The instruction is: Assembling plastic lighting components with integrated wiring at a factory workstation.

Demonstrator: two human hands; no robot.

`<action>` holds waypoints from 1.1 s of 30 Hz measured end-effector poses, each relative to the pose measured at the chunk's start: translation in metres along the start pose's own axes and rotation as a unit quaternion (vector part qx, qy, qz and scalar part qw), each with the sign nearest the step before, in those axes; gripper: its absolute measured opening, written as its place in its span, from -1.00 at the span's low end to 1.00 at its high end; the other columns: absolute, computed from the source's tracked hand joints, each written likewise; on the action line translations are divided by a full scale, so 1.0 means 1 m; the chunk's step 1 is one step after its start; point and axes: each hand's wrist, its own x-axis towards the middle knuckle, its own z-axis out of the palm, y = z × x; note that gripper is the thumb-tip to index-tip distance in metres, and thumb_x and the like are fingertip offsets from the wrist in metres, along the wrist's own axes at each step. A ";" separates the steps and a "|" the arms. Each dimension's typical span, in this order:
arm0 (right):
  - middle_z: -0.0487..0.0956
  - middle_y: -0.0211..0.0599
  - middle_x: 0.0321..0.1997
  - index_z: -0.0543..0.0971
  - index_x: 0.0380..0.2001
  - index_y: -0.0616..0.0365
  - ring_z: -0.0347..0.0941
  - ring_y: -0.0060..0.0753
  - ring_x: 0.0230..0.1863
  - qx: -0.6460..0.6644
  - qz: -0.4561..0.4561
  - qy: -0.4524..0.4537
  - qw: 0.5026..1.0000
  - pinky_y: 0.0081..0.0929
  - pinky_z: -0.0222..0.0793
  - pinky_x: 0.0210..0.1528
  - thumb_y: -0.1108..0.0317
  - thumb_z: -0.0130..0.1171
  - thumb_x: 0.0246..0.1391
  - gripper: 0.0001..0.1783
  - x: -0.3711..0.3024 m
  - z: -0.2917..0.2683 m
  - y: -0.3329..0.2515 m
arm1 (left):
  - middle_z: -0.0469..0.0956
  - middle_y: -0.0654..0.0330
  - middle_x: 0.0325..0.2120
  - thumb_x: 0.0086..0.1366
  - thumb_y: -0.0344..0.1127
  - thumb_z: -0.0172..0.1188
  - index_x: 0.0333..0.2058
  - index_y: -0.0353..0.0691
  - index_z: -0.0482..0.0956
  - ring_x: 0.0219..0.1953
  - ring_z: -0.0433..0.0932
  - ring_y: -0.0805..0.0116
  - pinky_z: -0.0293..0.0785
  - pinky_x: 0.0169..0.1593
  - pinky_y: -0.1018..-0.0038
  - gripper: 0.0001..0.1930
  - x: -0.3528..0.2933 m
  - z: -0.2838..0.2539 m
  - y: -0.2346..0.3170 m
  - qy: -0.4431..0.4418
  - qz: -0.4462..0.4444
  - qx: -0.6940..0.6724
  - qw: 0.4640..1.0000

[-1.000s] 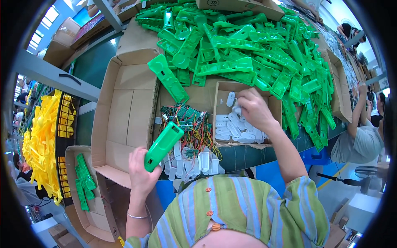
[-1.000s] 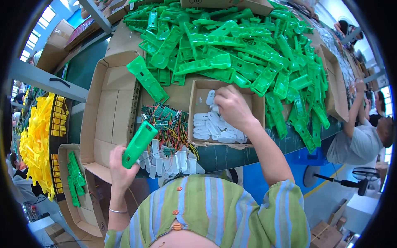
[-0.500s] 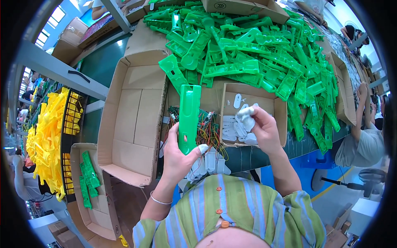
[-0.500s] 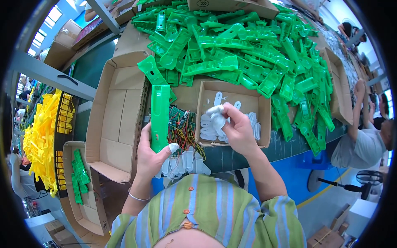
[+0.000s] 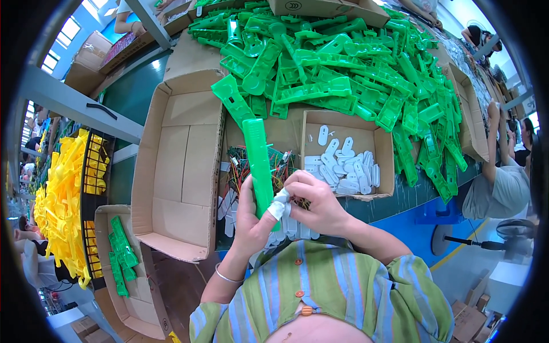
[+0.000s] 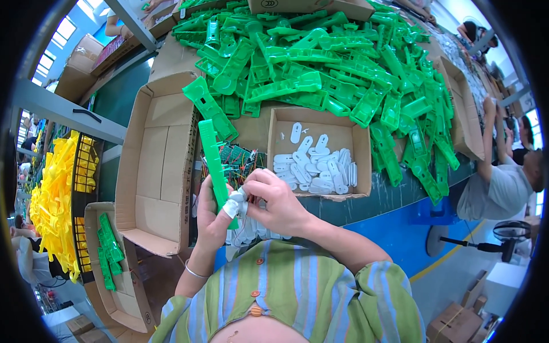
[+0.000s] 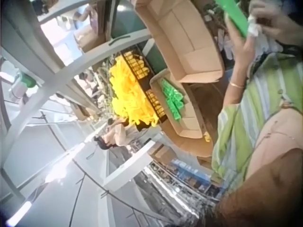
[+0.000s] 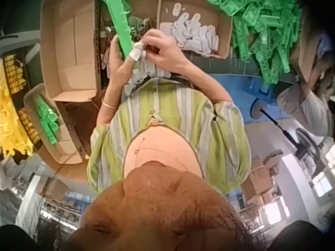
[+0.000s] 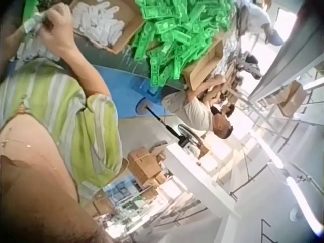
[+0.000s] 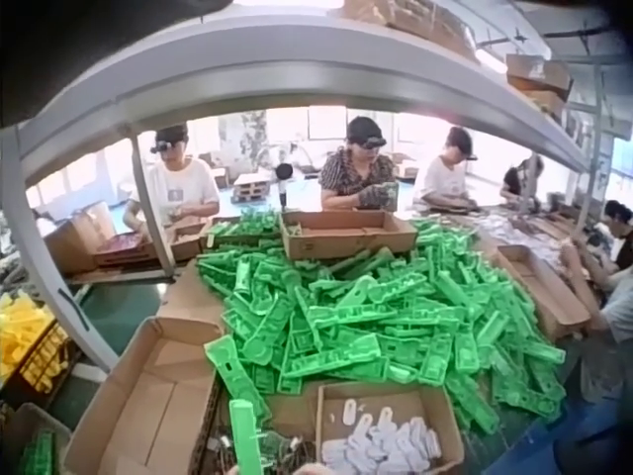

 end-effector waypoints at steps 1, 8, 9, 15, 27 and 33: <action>0.46 -0.45 -0.39 0.48 -0.42 0.29 0.39 -0.68 -0.36 -0.083 -0.047 0.004 0.995 -0.66 0.34 -0.36 0.54 0.09 0.06 -0.97 0.000 0.000 -0.003 | 0.30 0.13 -0.03 0.22 -0.32 0.14 0.23 -0.31 -0.05 -0.05 0.34 0.40 0.30 0.02 0.50 -0.30 0.001 0.000 -0.001 -0.009 0.035 0.037 0.999; 0.39 -0.35 -0.61 0.48 -0.47 0.27 0.27 -0.65 -0.57 0.033 0.064 0.019 0.997 -0.58 0.22 -0.53 0.50 0.13 0.00 -0.94 0.000 -0.001 -0.018 | 0.30 0.09 0.06 0.23 -0.26 0.14 0.31 -0.23 -0.27 0.01 0.37 0.33 0.32 0.06 0.43 -0.14 0.000 0.001 0.003 -0.037 0.037 0.009 0.999; 0.38 -0.35 -0.63 0.47 -0.49 0.27 0.26 -0.65 -0.59 -0.024 0.038 0.018 0.999 -0.57 0.21 -0.55 0.49 0.13 0.00 -0.92 0.000 -0.002 -0.019 | 0.31 0.10 0.06 0.23 -0.27 0.14 0.31 -0.23 -0.27 0.00 0.38 0.34 0.33 0.05 0.43 -0.14 0.001 0.000 0.002 -0.038 0.040 0.040 0.998; 0.44 -0.15 -0.66 0.45 -0.56 0.30 0.39 -0.21 -0.63 -0.083 0.007 0.005 0.997 -0.38 0.26 -0.57 0.48 0.14 -0.13 -0.89 0.004 -0.005 -0.025 | 0.33 0.11 0.03 0.18 -0.28 0.17 0.31 -0.24 -0.28 -0.02 0.39 0.37 0.34 0.03 0.47 -0.10 -0.001 -0.009 0.007 -0.084 0.037 0.097 0.991; 0.53 -0.27 -0.45 0.58 -0.36 0.23 0.47 -0.54 -0.36 -0.053 0.070 0.141 0.986 -0.52 0.37 -0.32 0.51 0.19 -0.07 -0.87 0.036 -0.038 -0.001 | 0.41 0.12 -0.22 0.23 -0.37 0.08 0.17 -0.30 0.13 -0.29 0.48 0.40 0.46 -0.20 0.43 -0.45 -0.006 -0.058 -0.010 0.132 0.067 -0.155 0.977; 0.47 -0.23 -0.36 0.51 -0.41 0.19 0.41 -0.22 -0.34 -0.391 -0.194 0.083 0.896 -0.29 0.35 -0.24 0.56 0.22 -0.22 -0.80 0.053 0.006 0.018 | 0.47 0.11 -0.31 0.28 -0.32 0.04 0.13 -0.39 0.16 -0.25 0.50 0.35 0.43 -0.07 0.38 -0.50 -0.011 -0.053 0.000 0.210 0.088 -0.037 0.973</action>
